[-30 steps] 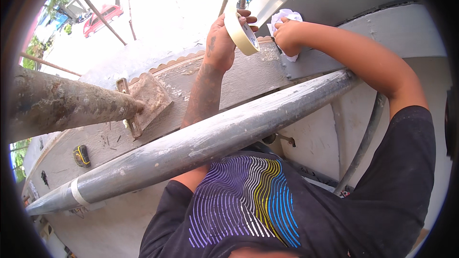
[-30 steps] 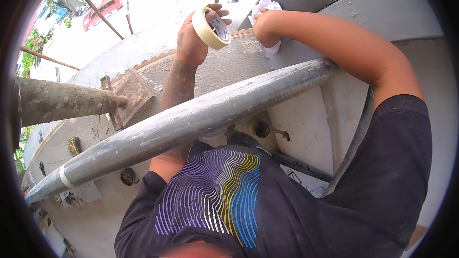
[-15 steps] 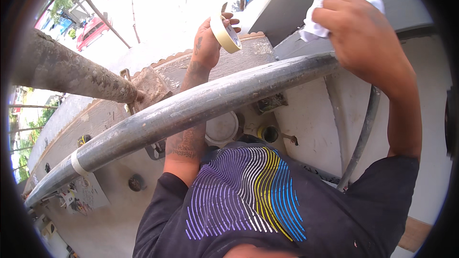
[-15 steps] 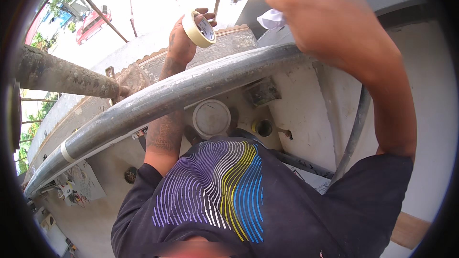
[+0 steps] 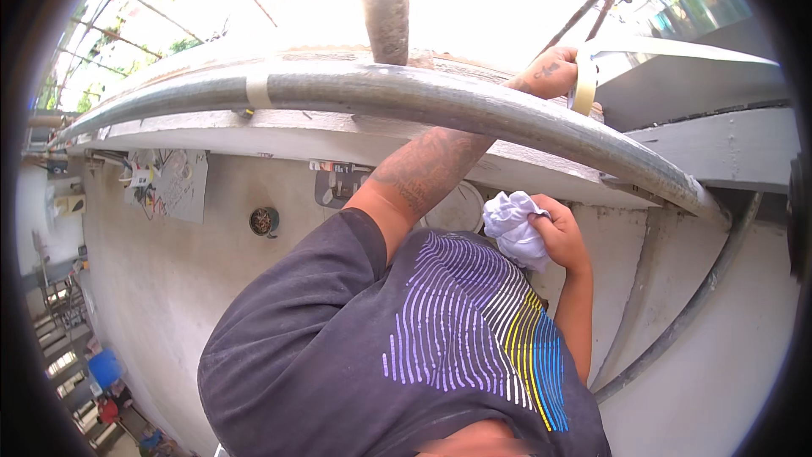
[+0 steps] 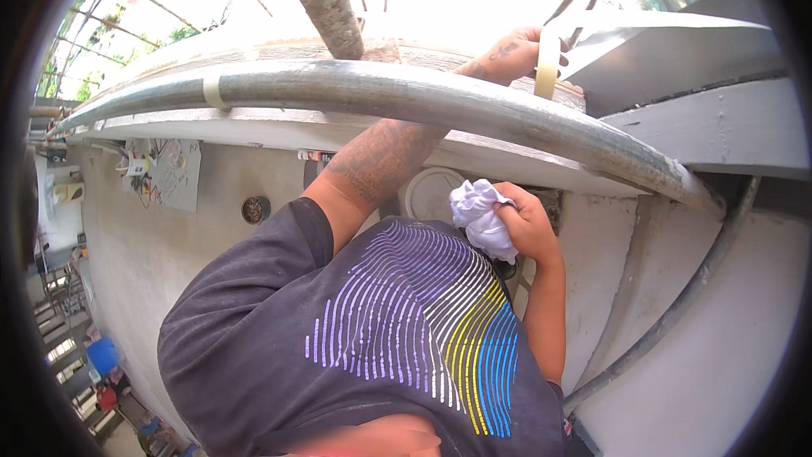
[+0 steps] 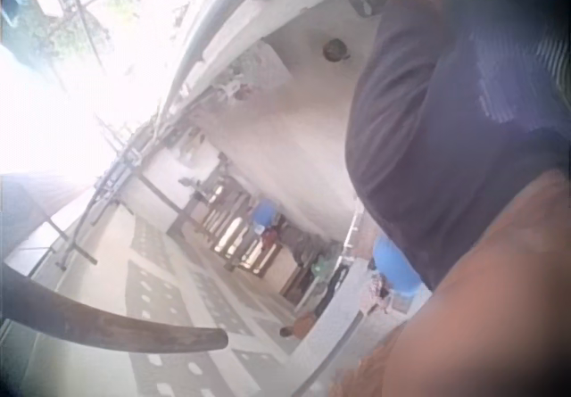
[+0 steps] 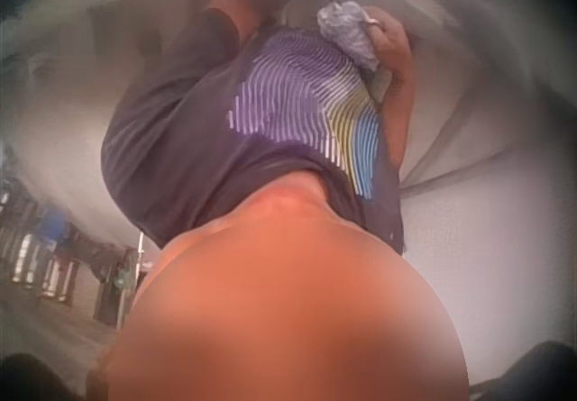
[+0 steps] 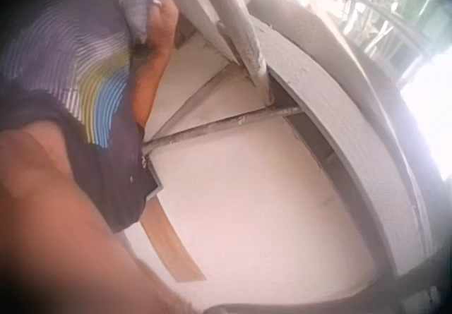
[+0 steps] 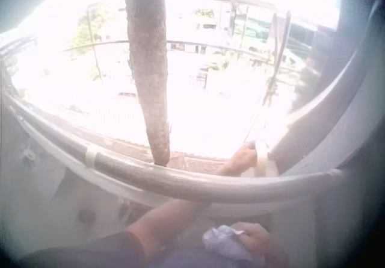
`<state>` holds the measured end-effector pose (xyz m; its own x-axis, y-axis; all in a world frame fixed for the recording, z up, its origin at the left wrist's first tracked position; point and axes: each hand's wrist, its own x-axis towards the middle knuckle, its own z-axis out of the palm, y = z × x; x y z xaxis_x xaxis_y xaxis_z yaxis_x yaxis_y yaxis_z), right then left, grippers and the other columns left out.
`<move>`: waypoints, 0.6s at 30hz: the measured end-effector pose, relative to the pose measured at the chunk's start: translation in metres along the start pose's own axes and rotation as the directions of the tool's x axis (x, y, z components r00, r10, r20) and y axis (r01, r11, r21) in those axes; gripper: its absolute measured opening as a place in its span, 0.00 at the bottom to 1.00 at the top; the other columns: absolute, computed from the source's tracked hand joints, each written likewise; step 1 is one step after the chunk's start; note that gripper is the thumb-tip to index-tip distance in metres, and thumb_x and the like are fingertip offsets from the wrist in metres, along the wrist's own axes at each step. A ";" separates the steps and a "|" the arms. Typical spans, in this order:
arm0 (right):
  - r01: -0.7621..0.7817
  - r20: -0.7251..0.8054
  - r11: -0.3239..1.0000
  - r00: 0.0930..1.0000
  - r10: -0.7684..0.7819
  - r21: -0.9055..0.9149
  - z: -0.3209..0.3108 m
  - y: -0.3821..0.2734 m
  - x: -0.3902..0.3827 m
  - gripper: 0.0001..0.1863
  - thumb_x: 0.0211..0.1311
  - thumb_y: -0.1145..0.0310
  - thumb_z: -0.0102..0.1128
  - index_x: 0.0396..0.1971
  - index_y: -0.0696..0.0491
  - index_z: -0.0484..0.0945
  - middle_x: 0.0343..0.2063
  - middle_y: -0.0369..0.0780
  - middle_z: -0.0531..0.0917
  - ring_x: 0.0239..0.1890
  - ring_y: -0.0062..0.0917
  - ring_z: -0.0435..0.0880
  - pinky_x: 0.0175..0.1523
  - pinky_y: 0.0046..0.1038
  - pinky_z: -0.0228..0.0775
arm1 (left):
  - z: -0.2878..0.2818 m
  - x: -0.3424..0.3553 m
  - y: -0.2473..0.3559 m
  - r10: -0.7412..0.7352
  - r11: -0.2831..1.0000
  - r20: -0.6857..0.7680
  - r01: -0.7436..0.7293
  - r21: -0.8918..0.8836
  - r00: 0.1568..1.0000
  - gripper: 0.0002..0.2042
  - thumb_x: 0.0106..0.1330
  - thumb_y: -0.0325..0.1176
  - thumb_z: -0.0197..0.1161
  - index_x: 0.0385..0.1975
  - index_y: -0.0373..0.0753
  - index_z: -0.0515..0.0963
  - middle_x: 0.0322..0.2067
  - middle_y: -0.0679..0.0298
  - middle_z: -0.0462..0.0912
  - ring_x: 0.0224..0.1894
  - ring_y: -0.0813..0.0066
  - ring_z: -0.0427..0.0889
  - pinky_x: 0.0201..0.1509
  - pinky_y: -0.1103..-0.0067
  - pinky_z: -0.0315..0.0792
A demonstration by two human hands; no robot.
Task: The person applies masking tape along the edge of a curved metal beam on a balcony, smoothing it with their hands and cutting it with a utility knife. They wipe the surface with a cloth and continue taping along the beam's length.
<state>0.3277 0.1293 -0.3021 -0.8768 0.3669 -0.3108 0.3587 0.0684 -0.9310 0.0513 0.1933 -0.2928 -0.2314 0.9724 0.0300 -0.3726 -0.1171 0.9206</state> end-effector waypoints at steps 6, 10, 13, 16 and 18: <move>-0.025 0.223 0.910 0.972 -0.075 0.414 0.075 -0.108 0.044 0.17 0.76 0.75 0.57 0.60 0.61 0.83 0.50 0.38 0.89 0.51 0.21 0.86 0.59 0.26 0.77 | -0.005 -0.023 -0.020 -0.127 0.931 -0.031 0.108 -0.349 0.991 0.16 0.81 0.38 0.64 0.61 0.36 0.81 0.53 0.55 0.90 0.55 0.68 0.88 0.61 0.69 0.82; -0.176 0.283 0.842 0.959 0.029 0.510 0.129 -0.123 0.101 0.21 0.78 0.72 0.60 0.67 0.62 0.78 0.56 0.41 0.88 0.56 0.25 0.87 0.61 0.29 0.81 | -0.001 -0.019 -0.070 0.012 0.909 0.010 -0.007 -0.416 1.000 0.16 0.81 0.39 0.63 0.61 0.36 0.81 0.53 0.55 0.89 0.56 0.69 0.88 0.61 0.69 0.82; 0.135 0.126 0.967 0.978 -0.165 0.216 0.148 -0.102 0.147 0.24 0.76 0.72 0.67 0.68 0.60 0.77 0.60 0.41 0.85 0.58 0.28 0.87 0.63 0.29 0.81 | 0.001 -0.014 -0.101 0.116 0.892 0.025 -0.093 -0.442 0.993 0.17 0.82 0.39 0.62 0.61 0.36 0.81 0.53 0.55 0.89 0.56 0.69 0.88 0.61 0.69 0.82; 0.475 -0.006 0.783 0.854 -0.521 -0.403 0.151 -0.070 0.187 0.24 0.73 0.72 0.72 0.65 0.60 0.80 0.61 0.41 0.84 0.57 0.27 0.86 0.63 0.27 0.79 | -0.003 -0.010 -0.120 0.192 0.878 0.022 -0.161 -0.450 0.981 0.17 0.82 0.40 0.62 0.61 0.36 0.81 0.54 0.56 0.89 0.56 0.69 0.88 0.61 0.69 0.82; 0.257 -0.259 0.951 0.943 -0.208 0.172 0.173 -0.092 0.194 0.23 0.71 0.71 0.75 0.63 0.59 0.82 0.59 0.40 0.85 0.56 0.26 0.86 0.63 0.26 0.78 | -0.002 -0.009 -0.130 0.217 0.877 0.037 -0.178 -0.447 0.976 0.17 0.82 0.40 0.62 0.61 0.36 0.81 0.54 0.56 0.89 0.56 0.69 0.88 0.61 0.69 0.83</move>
<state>0.0698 0.0335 -0.3099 -0.8185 0.5723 -0.0501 0.0607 -0.0005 -0.9982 0.1005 0.1990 -0.4132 -0.2730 0.9308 0.2432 -0.6869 -0.3656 0.6281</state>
